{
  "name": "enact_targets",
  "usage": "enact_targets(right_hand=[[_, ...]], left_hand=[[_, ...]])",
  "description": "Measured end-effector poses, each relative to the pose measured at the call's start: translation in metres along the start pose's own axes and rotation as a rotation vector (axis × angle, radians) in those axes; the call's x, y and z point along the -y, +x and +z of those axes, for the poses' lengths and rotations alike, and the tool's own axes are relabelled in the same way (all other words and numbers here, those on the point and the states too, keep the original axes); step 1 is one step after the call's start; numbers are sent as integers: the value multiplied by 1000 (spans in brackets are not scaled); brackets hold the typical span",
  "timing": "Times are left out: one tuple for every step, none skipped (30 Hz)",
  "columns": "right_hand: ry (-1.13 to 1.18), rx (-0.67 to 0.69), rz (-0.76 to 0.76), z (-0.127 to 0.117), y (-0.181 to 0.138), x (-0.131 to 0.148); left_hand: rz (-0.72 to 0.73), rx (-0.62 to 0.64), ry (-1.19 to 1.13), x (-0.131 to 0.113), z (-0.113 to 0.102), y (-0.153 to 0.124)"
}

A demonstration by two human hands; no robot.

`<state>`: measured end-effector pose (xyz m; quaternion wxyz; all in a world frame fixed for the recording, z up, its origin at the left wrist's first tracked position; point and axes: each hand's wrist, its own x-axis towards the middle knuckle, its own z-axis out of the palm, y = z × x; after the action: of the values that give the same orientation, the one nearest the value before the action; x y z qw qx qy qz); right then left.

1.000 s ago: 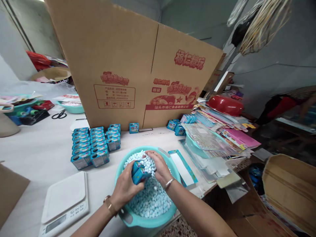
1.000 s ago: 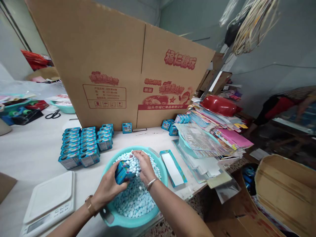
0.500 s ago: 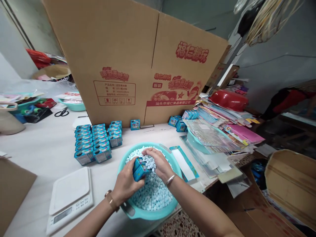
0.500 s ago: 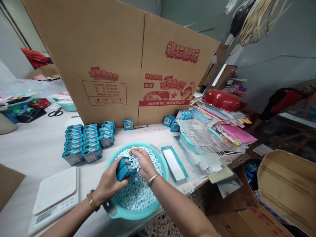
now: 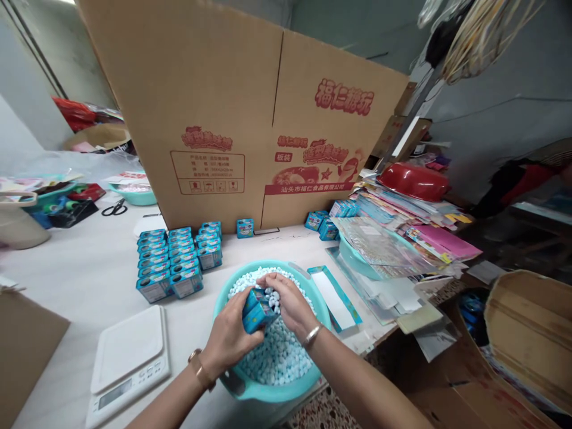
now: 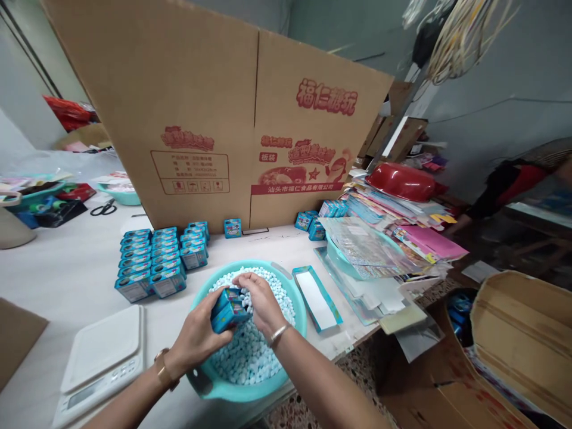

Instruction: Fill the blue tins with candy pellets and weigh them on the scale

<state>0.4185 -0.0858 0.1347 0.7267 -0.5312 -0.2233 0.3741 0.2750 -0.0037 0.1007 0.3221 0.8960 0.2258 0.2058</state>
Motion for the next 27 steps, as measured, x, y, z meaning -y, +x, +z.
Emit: enact_targets(right_hand=[[-9,8,-11,0,-2,0],[-20,19,-21,0,-4,-1],[-36,34,-30,-1,-5,-2],[-56,50,-37,-3,-5,-3],[-83,68,-43,-6,-2,-5],[-117,84,-53,-10,3,-7],[-155,96,-69,-15,10,-9],[-197,105,-93,-20,20,-12],[-239,115,-121,-26,30,-15],[-278,130,-147,-30,41,-18],[-311,152,-167,-34,52,-21],[-337,177,-179,-37,62,-25],[-356,202,-182,-39,71,-30],[-368,222,-179,-41,77,-34],[-375,232,-169,-42,81,-39],[-375,232,-154,-43,84,-45],[-371,224,-134,-43,84,-49],[-361,208,-110,-44,84,-54],[-347,188,-81,-44,82,-57],[-327,167,-49,-44,79,-59],[-302,148,-17,-43,75,-60],[-271,130,14,-42,70,-59],[-237,115,42,-41,66,-56],[-200,99,63,-40,61,-53],[-164,80,77,-38,56,-48],[-130,59,82,-36,51,-42],[-100,38,78,-34,47,-36]], left_hand=[[-9,-6,1,0,0,-1],[-21,-10,4,-2,0,-2],[-37,-9,13,-4,-3,-3],[-55,2,32,-8,-7,-3],[-76,22,65,-12,-13,-3],[-100,51,113,-18,-20,-1],[-128,92,176,-23,-27,3],[-149,145,252,-28,-33,7],[-160,203,328,-33,-38,13],[-162,260,395,-36,-41,19],[-163,309,449,-38,-41,26],[-165,346,488,-39,-38,32],[-170,364,512,-38,-34,37],[-179,367,525,-37,-29,41],[-194,362,529,-35,-23,44],[-213,349,523,-32,-17,45],[-231,329,507,-30,-12,46],[-247,307,483,-27,-7,45],[-262,286,454,-25,-4,43],[-275,262,422,-23,-1,40],[-281,235,386,-22,2,36],[-279,207,348,-20,4,32],[-266,177,310,-18,7,28],[-243,141,270,-16,10,24],[-214,99,230,-14,12,20],[-185,63,193,-12,15,16],[-157,36,163,-11,17,14]])
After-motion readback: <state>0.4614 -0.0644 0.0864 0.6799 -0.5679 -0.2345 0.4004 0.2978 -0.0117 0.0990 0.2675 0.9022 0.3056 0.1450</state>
